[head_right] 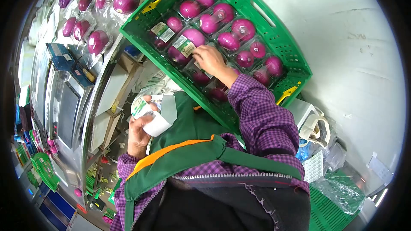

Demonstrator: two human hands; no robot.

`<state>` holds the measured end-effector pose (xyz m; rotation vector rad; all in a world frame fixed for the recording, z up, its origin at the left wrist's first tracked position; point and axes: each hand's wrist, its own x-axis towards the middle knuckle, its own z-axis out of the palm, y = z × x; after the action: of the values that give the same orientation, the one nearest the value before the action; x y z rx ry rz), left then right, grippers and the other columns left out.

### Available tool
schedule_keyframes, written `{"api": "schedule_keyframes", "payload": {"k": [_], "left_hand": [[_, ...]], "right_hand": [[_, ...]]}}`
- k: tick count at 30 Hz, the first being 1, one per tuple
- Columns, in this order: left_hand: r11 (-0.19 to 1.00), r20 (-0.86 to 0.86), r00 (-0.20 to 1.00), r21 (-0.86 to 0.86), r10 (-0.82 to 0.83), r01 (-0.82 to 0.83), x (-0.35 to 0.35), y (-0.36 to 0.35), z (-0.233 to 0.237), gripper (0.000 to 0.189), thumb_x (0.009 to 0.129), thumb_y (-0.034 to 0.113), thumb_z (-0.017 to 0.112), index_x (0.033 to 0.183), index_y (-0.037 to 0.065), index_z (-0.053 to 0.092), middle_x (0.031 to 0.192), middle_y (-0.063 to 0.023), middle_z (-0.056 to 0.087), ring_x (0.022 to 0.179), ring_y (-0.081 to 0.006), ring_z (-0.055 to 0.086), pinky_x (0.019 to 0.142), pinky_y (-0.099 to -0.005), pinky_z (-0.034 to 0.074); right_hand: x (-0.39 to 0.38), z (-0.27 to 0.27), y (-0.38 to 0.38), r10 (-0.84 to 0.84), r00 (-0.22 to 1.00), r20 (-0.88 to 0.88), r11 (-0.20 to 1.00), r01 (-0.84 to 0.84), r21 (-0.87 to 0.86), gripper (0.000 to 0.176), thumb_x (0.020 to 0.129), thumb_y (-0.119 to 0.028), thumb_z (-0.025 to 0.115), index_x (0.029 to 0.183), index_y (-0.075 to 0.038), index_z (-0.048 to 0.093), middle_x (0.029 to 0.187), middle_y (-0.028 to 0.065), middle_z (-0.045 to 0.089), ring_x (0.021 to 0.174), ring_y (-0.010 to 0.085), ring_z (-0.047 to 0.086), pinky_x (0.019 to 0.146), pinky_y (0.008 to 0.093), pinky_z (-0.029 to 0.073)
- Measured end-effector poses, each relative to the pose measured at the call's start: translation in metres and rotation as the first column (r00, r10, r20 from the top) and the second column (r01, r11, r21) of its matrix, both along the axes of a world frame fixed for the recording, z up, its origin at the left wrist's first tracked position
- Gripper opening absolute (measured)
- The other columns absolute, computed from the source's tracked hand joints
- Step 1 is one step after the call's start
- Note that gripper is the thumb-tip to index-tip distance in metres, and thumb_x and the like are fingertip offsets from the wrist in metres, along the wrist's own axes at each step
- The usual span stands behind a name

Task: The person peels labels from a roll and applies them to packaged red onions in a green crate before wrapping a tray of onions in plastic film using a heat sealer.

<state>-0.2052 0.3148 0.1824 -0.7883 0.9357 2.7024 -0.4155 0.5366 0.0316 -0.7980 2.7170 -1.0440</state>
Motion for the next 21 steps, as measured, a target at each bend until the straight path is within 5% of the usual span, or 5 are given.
{"api": "schedule_keyframes", "payload": {"k": [2,4,13,15,21], "left_hand": [[0.999,0.001,1.0,-0.051,-0.009,0.009,-0.013,-0.001,0.003,0.051,0.07,-0.009,0.052,0.12,0.001,0.053,0.1,-0.0093,0.063,0.09,-0.0211,0.062,0.079,-0.0321,0.053],[0.992,-0.017,0.999,-0.127,-0.027,0.025,-0.022,0.0,0.003,0.049,0.07,-0.009,0.052,0.117,0.001,0.055,0.098,-0.0087,0.064,0.09,-0.0202,0.062,0.079,-0.0314,0.052],[0.976,0.022,0.986,-0.138,-0.168,0.169,-0.038,0.012,-0.005,0.043,0.071,-0.008,0.054,0.112,0.001,0.059,0.095,-0.0077,0.067,0.088,-0.0177,0.062,0.08,-0.0302,0.052],[0.977,0.022,0.988,-0.144,-0.153,0.154,-0.037,0.008,-0.008,0.042,0.071,-0.007,0.054,0.113,0.001,0.058,0.096,-0.0079,0.067,0.088,-0.0177,0.062,0.08,-0.0303,0.052],[0.986,0.036,0.992,-0.118,-0.117,0.121,-0.036,0.002,-0.009,0.036,0.077,-0.001,0.053,0.113,0.001,0.058,0.095,-0.0085,0.066,0.087,-0.0179,0.063,0.08,-0.0302,0.052]], "right_hand": [[-0.001,-0.01,-0.009,0.388,0.92,-0.057,0.92,-0.383,0.083,0.018,0.079,-0.013,0.065,0.095,-0.005,0.065,0.096,0.0115,0.062,0.091,0.0307,0.059,0.08,0.0407,0.047],[0.01,-0.009,-0.012,0.382,0.919,-0.098,0.924,-0.383,0.011,0.015,0.075,-0.011,0.065,0.09,-0.005,0.064,0.088,0.0096,0.057,0.088,0.0289,0.055,0.077,0.0399,0.046],[0.024,-0.012,-0.003,0.437,0.889,-0.138,0.891,-0.406,0.202,0.015,0.078,-0.022,0.064,0.082,-0.008,0.06,0.086,0.0073,0.056,0.091,0.0259,0.052,0.082,0.0375,0.04],[0.03,-0.01,-0.002,0.399,0.913,0.079,0.865,-0.404,0.299,0.017,0.08,-0.024,0.064,0.084,-0.008,0.06,0.084,0.0086,0.058,0.091,0.0265,0.054,0.082,0.0368,0.04],[0.025,-0.024,-0.015,0.298,0.94,0.163,0.807,-0.34,0.483,0.017,0.082,-0.021,0.061,0.086,-0.005,0.065,0.092,0.0138,0.064,0.096,0.0303,0.057,0.086,0.04,0.043]]}}
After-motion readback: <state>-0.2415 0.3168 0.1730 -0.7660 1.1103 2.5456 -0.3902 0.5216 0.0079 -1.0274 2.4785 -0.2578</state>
